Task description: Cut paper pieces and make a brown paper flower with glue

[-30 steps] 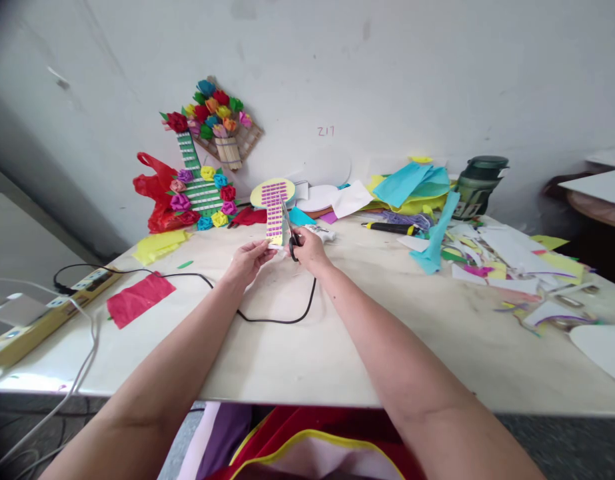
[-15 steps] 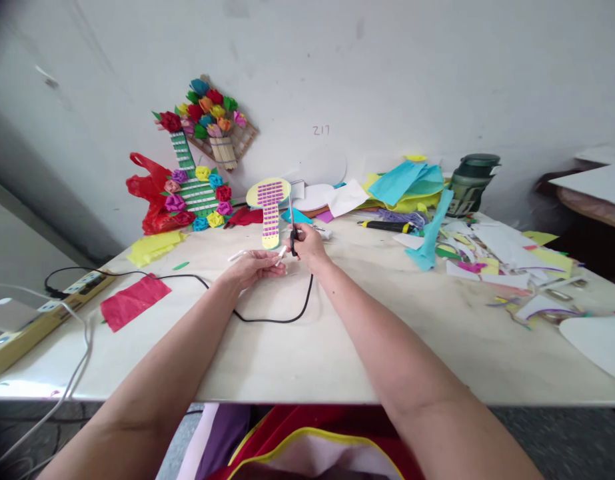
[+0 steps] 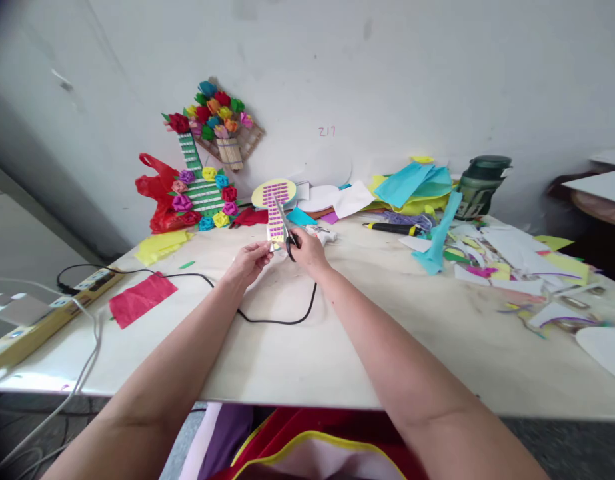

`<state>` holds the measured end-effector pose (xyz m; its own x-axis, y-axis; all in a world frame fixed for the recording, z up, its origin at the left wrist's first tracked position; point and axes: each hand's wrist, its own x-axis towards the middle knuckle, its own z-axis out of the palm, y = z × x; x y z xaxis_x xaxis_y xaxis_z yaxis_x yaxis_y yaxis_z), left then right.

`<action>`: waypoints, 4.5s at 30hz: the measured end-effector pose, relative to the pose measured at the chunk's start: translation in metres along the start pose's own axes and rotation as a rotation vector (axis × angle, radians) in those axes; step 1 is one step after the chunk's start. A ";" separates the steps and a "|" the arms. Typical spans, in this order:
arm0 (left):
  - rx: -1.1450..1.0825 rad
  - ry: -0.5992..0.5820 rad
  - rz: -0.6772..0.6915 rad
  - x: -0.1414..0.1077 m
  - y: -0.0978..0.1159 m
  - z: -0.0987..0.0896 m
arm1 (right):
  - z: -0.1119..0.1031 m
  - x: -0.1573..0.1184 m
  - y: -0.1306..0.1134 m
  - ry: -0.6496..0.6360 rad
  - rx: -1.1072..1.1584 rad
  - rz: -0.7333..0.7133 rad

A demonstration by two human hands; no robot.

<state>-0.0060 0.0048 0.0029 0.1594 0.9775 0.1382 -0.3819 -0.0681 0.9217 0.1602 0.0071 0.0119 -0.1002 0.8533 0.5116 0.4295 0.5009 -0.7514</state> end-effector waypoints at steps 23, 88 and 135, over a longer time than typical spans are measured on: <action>-0.270 0.266 0.152 0.003 0.003 0.001 | 0.002 -0.020 -0.023 -0.165 -0.653 -0.172; -0.267 0.222 0.213 0.007 -0.002 -0.001 | -0.009 -0.017 -0.033 -0.262 -0.862 -0.186; -0.242 0.200 0.197 0.004 -0.003 0.006 | -0.006 -0.019 -0.039 -0.274 -0.872 -0.107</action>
<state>0.0010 0.0074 0.0029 -0.1104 0.9716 0.2092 -0.5954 -0.2332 0.7689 0.1505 -0.0291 0.0340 -0.3395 0.8690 0.3600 0.9193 0.3875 -0.0683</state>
